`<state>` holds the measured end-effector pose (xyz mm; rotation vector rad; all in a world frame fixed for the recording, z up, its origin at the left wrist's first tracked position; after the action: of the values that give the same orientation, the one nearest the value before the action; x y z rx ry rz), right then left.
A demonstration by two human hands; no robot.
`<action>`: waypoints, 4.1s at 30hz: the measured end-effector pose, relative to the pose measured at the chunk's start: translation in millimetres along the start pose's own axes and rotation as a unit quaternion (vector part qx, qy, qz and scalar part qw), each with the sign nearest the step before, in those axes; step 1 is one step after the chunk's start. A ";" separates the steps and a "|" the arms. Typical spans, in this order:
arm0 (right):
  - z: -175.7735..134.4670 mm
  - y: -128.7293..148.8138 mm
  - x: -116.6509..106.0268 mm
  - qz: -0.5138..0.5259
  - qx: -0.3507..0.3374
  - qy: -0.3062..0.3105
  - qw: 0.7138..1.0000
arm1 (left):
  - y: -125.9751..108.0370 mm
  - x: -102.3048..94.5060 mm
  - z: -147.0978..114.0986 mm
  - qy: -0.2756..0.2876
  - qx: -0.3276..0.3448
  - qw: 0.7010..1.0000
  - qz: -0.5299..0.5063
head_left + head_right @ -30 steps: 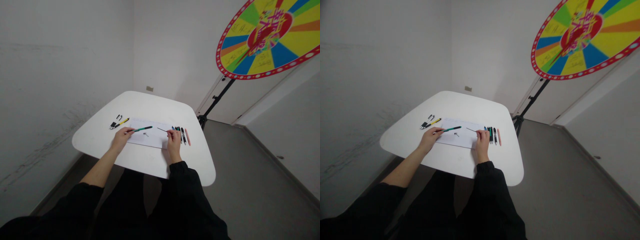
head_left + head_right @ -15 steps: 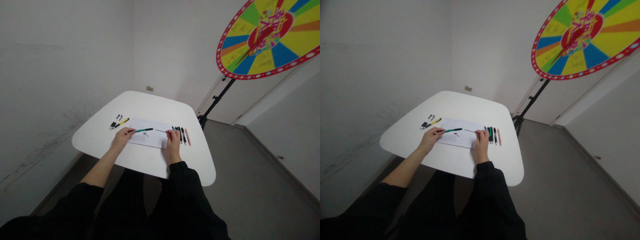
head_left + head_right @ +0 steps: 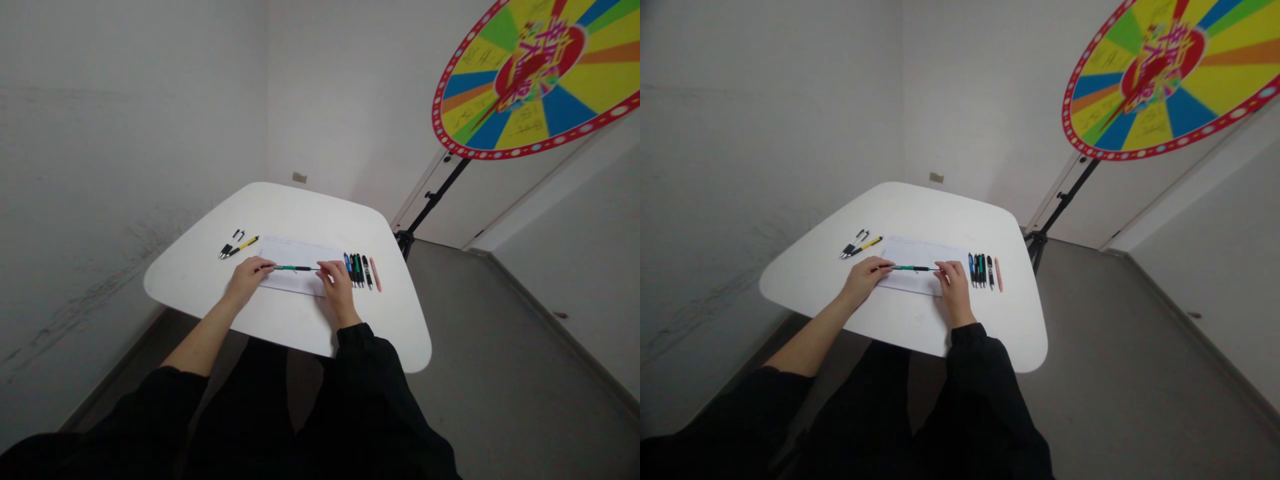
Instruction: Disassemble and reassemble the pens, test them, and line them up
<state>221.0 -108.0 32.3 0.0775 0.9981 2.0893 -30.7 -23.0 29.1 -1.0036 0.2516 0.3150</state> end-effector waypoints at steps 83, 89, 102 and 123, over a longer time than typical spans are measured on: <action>-16.5 -7.9 31.2 -0.137 -0.147 0.148 0.968 | 9.4 -1.0 1.8 -0.057 -0.061 0.995 -0.054; -13.1 -6.6 26.5 -0.079 -0.086 0.118 0.986 | 7.9 -2.0 1.2 -0.057 -0.059 0.995 -0.052; 0.7 -14.4 9.5 0.252 0.254 -0.092 0.929 | 9.4 1.3 -0.6 -0.036 -0.042 0.998 -0.041; -1.3 -8.4 9.1 0.193 0.241 -0.063 0.949 | 8.9 1.4 -0.3 -0.021 -0.016 0.999 -0.022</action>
<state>219.7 -99.5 23.4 0.6963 1.4869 2.0933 -32.7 -18.6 21.5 -1.0310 0.1874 0.3004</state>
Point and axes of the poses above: each hand's wrist, its own z-axis towards the middle knuckle, its own x-axis out of the palm, y = z × x, the point moved 3 cm from there along z, towards the middle knuckle, and after that the axes turned 15 degrees about -y, right-handed, at the moved point
